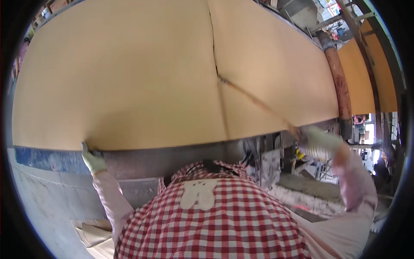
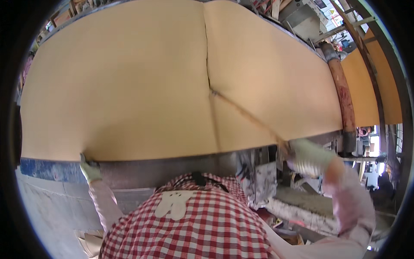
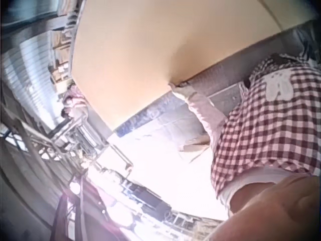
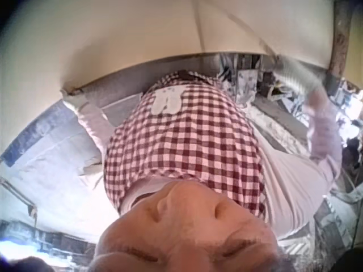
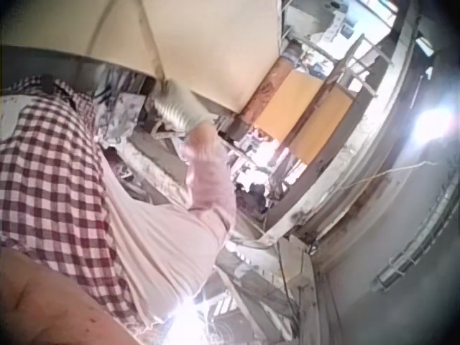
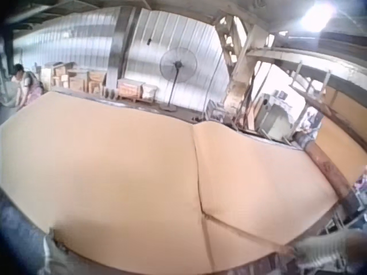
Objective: Handling and aligning thin sheets of veneer or building material as they emerge from a large industrial roller.
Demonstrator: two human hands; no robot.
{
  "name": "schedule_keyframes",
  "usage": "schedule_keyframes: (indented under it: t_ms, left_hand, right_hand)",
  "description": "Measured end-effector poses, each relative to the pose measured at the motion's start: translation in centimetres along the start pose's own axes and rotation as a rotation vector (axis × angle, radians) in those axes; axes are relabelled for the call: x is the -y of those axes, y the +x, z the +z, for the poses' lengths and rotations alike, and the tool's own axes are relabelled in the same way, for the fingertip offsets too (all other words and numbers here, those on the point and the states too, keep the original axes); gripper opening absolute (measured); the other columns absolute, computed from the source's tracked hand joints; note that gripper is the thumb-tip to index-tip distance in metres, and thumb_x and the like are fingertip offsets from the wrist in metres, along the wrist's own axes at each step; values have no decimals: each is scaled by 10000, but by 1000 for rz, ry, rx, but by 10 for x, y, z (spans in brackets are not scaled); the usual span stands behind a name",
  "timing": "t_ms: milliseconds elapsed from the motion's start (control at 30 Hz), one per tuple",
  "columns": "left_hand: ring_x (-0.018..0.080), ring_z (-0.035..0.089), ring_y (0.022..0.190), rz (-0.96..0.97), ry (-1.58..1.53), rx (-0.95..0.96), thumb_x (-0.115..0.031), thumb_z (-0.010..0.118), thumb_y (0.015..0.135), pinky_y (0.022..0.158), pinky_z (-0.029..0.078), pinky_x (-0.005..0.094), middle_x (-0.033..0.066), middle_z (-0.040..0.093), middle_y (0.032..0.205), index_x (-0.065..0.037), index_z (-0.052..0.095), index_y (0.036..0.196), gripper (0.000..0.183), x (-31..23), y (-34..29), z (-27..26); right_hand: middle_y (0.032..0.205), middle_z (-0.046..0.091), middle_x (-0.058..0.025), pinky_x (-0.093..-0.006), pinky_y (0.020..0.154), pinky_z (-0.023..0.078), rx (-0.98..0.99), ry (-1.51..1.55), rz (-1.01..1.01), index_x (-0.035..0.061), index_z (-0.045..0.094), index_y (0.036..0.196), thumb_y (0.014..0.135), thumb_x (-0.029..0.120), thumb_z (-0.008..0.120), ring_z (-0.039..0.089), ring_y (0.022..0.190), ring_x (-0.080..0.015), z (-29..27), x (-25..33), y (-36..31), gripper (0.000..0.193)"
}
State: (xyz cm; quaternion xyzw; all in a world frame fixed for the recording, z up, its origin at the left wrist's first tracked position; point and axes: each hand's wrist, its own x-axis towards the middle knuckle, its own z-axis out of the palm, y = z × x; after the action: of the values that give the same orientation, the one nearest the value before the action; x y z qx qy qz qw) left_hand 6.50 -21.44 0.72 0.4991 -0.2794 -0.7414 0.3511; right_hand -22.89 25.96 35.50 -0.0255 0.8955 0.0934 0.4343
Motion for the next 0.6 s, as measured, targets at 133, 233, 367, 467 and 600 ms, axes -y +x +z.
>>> schedule_keyframes:
  t_ms: [133, 233, 367, 467, 600]
  left_hand:
    - [71, 335, 410, -11, -45, -27, -354, 584, 826, 378, 261, 215, -43, 456, 553, -160, 528, 686, 246, 1, 82, 15]
    - [95, 368, 433, 114, -69, -218, -342, 580, 827, 399, 291, 220, -25, 467, 567, -142, 529, 695, 246, -28, 153, -81]
    - [115, 438, 502, 474, 363, -479, -348, 590, 818, 441, 342, 235, 25, 499, 597, -81, 551, 745, 279, -43, 129, -52]
    - [171, 498, 646, 343, 658, -173, -318, 584, 832, 603, 414, 333, 96, 575, 750, -25, 574, 858, 295, 13, -50, 45]
    - [311, 562, 869, -1098, -9, 573, -428, 724, 678, 855, 418, 451, 197, 502, 1135, -18, 520, 1086, 613, 114, -204, 98]
  right_hand:
    - [600, 552, -103, -296, 403, 406, 122, 63, 77, -6, 575, 848, 742, 127, 588, 528, 469, -144, 109, -26, -128, 171]
    - [610, 562, -103, -285, 408, 404, 184, 175, -193, -1, 584, 836, 735, 124, 605, 535, 489, -126, 148, -26, -171, 162]
    - [600, 544, -45, -275, 489, 398, -78, 399, 61, -1, 590, 797, 739, 129, 637, 474, 527, -96, 165, -51, -178, 150]
    - [629, 495, 19, -228, 468, 348, -402, 868, -27, 11, 567, 773, 730, 96, 637, 419, 547, -46, 186, -77, -126, 118]
    - [629, 441, 49, -228, 489, 333, -566, 1129, -364, 34, 534, 824, 775, 96, 611, 397, 567, -44, 188, -95, 14, 110]
